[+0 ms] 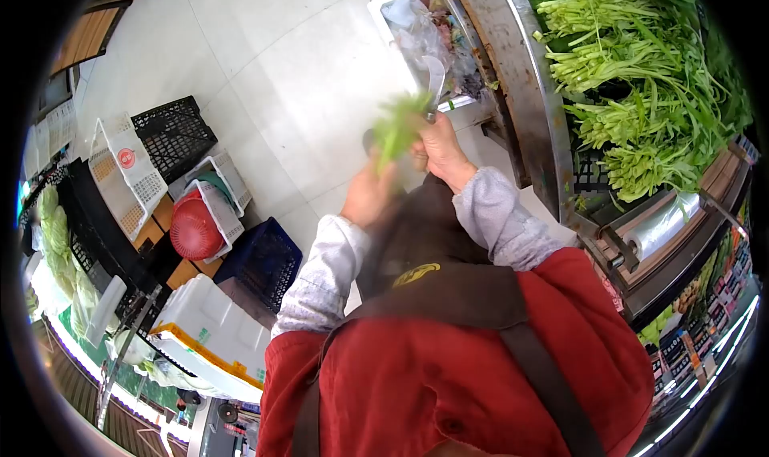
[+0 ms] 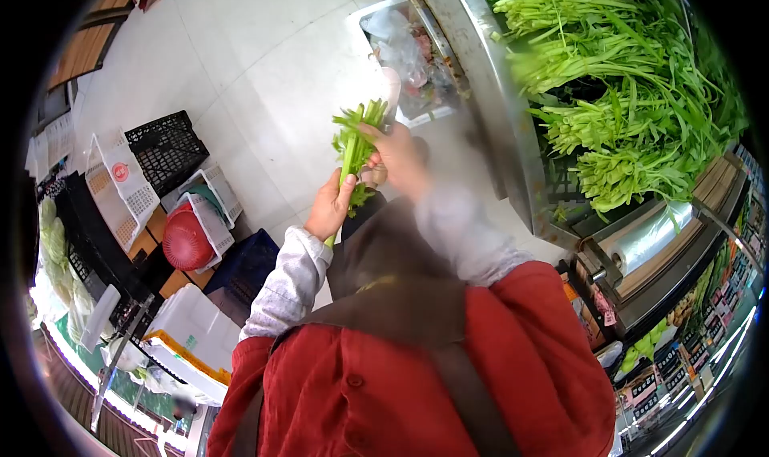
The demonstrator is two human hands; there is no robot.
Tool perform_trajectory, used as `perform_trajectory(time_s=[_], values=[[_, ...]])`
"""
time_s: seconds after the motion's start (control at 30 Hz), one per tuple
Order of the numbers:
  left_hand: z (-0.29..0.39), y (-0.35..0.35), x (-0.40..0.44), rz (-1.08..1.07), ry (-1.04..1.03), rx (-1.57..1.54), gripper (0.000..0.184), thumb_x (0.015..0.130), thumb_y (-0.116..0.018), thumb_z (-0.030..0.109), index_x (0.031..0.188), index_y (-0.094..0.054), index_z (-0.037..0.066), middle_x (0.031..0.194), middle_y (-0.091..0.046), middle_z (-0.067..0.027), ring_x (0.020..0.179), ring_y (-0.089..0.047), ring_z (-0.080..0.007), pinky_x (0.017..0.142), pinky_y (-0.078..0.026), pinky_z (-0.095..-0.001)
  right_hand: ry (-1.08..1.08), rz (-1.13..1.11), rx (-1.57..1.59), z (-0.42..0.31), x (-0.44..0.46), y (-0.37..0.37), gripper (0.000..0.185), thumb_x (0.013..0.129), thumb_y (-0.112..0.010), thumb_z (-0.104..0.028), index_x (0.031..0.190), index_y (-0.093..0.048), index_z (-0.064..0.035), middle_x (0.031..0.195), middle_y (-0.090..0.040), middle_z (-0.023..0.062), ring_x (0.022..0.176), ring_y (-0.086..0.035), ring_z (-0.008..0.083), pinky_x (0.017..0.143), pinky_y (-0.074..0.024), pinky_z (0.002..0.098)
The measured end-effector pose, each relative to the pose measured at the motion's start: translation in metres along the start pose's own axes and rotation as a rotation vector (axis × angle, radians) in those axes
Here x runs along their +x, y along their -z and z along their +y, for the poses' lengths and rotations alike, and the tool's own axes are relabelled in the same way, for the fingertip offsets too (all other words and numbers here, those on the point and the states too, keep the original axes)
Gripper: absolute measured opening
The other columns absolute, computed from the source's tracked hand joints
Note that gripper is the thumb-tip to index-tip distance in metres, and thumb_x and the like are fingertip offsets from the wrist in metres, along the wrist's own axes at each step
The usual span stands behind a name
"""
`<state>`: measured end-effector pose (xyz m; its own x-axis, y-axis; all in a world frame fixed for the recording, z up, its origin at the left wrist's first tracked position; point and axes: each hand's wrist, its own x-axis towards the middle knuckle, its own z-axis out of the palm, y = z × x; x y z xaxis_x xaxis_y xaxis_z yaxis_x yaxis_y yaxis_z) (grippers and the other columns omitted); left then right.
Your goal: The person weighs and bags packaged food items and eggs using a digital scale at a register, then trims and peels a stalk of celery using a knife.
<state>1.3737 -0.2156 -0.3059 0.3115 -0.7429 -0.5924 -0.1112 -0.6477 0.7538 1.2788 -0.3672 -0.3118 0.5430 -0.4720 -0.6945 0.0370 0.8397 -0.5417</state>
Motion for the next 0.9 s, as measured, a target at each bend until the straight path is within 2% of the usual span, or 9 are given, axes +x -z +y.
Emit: perform_trajectory(time_s=[0.17, 0.3, 0.37, 0.43, 0.5, 0.53, 0.67, 0.73, 0.9], values=[[0.008, 0.018, 0.0, -0.184, -0.084, -0.479, 0.038, 0.097, -0.043, 0.032, 0.113, -0.053, -0.001, 0.079, -0.06, -0.0111, 0.066, -0.057, -0.0196, 0.061, -0.046, -0.0338, -0.005, -0.088, -0.126, -0.011, -0.031, -0.018, 0.028, 0.083, -0.069, -0.021, 0.091, -0.056, 0.0027, 0.064, -0.058, 0.0065, 0.045, -0.05, 0.0089, 0.041, -0.0404, 0.0232], [0.026, 0.02, 0.012, -0.184, -0.233, -0.416, 0.034, 0.098, -0.041, 0.028, 0.11, -0.053, -0.001, 0.075, -0.056, -0.0064, 0.068, -0.052, -0.0146, 0.059, -0.043, -0.0312, 0.043, -0.063, -0.264, -0.015, -0.034, -0.018, 0.031, 0.084, -0.068, -0.023, 0.096, -0.056, 0.0026, 0.065, -0.058, 0.005, 0.047, -0.05, 0.0091, 0.042, -0.0407, 0.0227], [0.037, 0.022, 0.017, -0.115, -0.1, -0.238, 0.033, 0.1, -0.042, 0.029, 0.114, -0.052, 0.0, 0.084, -0.059, -0.0038, 0.072, -0.052, -0.0088, 0.062, -0.043, -0.0224, 0.126, 0.039, -0.339, -0.021, -0.037, -0.015, 0.031, 0.084, -0.067, -0.024, 0.1, -0.055, 0.0001, 0.07, -0.058, 0.0036, 0.048, -0.049, 0.0085, 0.042, -0.0392, 0.0215], [0.022, 0.012, 0.03, 0.002, -0.159, -0.202, 0.031, 0.099, -0.045, 0.027, 0.113, -0.053, 0.001, 0.08, -0.058, -0.0033, 0.071, -0.053, -0.0104, 0.062, -0.044, -0.0246, 0.187, 0.09, -0.44, -0.031, -0.047, -0.004, 0.028, 0.087, -0.063, -0.026, 0.1, -0.054, -0.0029, 0.072, -0.058, 0.0039, 0.051, -0.051, 0.0121, 0.046, -0.041, 0.0264], [0.018, 0.01, 0.037, 0.13, -0.213, 0.068, 0.032, 0.098, -0.047, 0.028, 0.113, -0.052, 0.0, 0.079, -0.06, -0.0045, 0.071, -0.054, -0.0132, 0.065, -0.046, -0.0296, 0.549, 0.174, -0.871, -0.035, -0.052, 0.012, 0.015, 0.091, -0.054, -0.013, 0.101, -0.052, -0.0025, 0.065, -0.052, 0.0, 0.051, -0.047, 0.0049, 0.046, -0.0375, 0.024], [0.015, 0.008, 0.037, 0.135, -0.215, 0.091, 0.029, 0.097, -0.049, 0.026, 0.11, -0.052, 0.0, 0.079, -0.062, -0.0116, 0.071, -0.059, -0.0237, 0.069, -0.047, -0.0357, 0.479, 0.142, -0.896, -0.038, -0.057, 0.019, 0.017, 0.091, -0.054, -0.017, 0.096, -0.051, -0.0008, 0.065, -0.053, 0.0058, 0.052, -0.051, 0.0137, 0.049, -0.04, 0.0291], [0.037, 0.01, 0.031, 0.111, -0.225, 0.213, 0.024, 0.095, -0.051, 0.022, 0.103, -0.05, 0.0, 0.083, -0.062, -0.0214, 0.075, -0.06, -0.0372, 0.068, -0.047, -0.0415, 0.465, -0.16, -1.215, -0.047, -0.065, 0.028, 0.018, 0.091, -0.051, -0.018, 0.094, -0.051, -0.001, 0.074, -0.055, 0.0184, 0.07, -0.054, 0.039, 0.061, -0.0438, 0.0395], [0.05, 0.01, 0.029, 0.113, -0.208, 0.318, 0.021, 0.093, -0.053, 0.02, 0.096, -0.046, 0.0, 0.086, -0.06, -0.0263, 0.079, -0.056, -0.0452, 0.066, -0.045, -0.0471, 0.517, -0.178, -1.267, -0.048, -0.065, 0.03, 0.016, 0.091, -0.051, -0.018, 0.095, -0.051, -0.0017, 0.075, -0.056, 0.0183, 0.071, -0.055, 0.0387, 0.062, -0.0444, 0.0401], [0.065, 0.002, 0.032, 0.126, -0.199, 0.369, 0.023, 0.092, -0.053, 0.022, 0.095, -0.044, 0.001, 0.081, -0.061, -0.0254, 0.075, -0.057, -0.0448, 0.064, -0.044, -0.0493, 0.548, -0.103, -1.352, -0.05, -0.076, 0.025, 0.015, 0.091, -0.052, -0.017, 0.095, -0.052, -0.0026, 0.077, -0.058, 0.0181, 0.073, -0.058, 0.0383, 0.063, -0.0461, 0.042]])
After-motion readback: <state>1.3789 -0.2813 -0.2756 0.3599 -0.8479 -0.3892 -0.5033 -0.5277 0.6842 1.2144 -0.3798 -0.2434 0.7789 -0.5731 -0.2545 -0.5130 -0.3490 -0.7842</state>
